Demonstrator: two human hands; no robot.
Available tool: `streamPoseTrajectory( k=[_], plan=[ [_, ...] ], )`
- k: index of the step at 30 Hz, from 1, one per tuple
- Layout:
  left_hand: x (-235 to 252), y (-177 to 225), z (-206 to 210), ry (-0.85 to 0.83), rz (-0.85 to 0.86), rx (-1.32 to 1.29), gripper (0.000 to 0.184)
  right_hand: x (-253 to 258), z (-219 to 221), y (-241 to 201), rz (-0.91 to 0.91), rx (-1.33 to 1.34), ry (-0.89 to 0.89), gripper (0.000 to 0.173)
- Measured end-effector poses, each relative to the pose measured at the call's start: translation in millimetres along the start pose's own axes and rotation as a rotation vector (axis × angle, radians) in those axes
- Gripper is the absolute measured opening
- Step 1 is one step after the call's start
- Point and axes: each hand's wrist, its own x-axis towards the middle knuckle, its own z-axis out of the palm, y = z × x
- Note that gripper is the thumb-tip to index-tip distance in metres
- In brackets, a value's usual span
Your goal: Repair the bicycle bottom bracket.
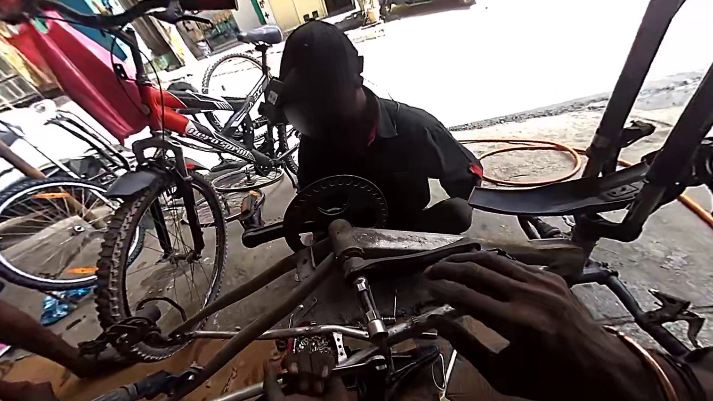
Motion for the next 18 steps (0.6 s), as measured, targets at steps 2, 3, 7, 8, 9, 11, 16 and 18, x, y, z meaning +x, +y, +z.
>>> streamPoseTrajectory(
  k=[2,3,7,8,9,11,16,18],
  plan=[
    [-2.3,11.1,5.3,-0.074,0.048,0.007,0.068,13.4,-10.1,19.6,0.026,0.053,-0.08,0.031],
    [-3.4,15.6,10.4,-0.085,0.081,-0.002,0.067,15.6,-8.8,30.1,0.022,0.142,-0.153,0.029],
    [-9.2,30.1,43.7,-0.086,0.169,-0.092,0.064,11.5,8.6,54.6,-0.058,0.554,-0.457,0.025],
    [-11.3,34.2,54.3,-0.099,0.183,-0.095,0.063,8.8,9.7,54.1,-0.072,0.566,-0.496,0.026],
    [-10.5,38.7,67.0,-0.121,0.199,-0.093,0.062,6.7,10.9,53.5,-0.078,0.581,-0.503,0.024],
    [-7.9,48.4,99.2,-0.175,0.246,-0.065,0.062,5.5,12.2,56.4,-0.078,0.654,-0.472,0.021],
    [-6.1,84.6,156.8,-0.434,0.408,0.118,0.06,49.7,-47.2,65.4,-0.224,0.735,-0.38,0.03],
    [-6.9,94.6,159.1,-0.467,0.443,0.137,0.061,74.2,-79.6,63.3,-0.34,0.633,-0.358,0.041]
  ],
)
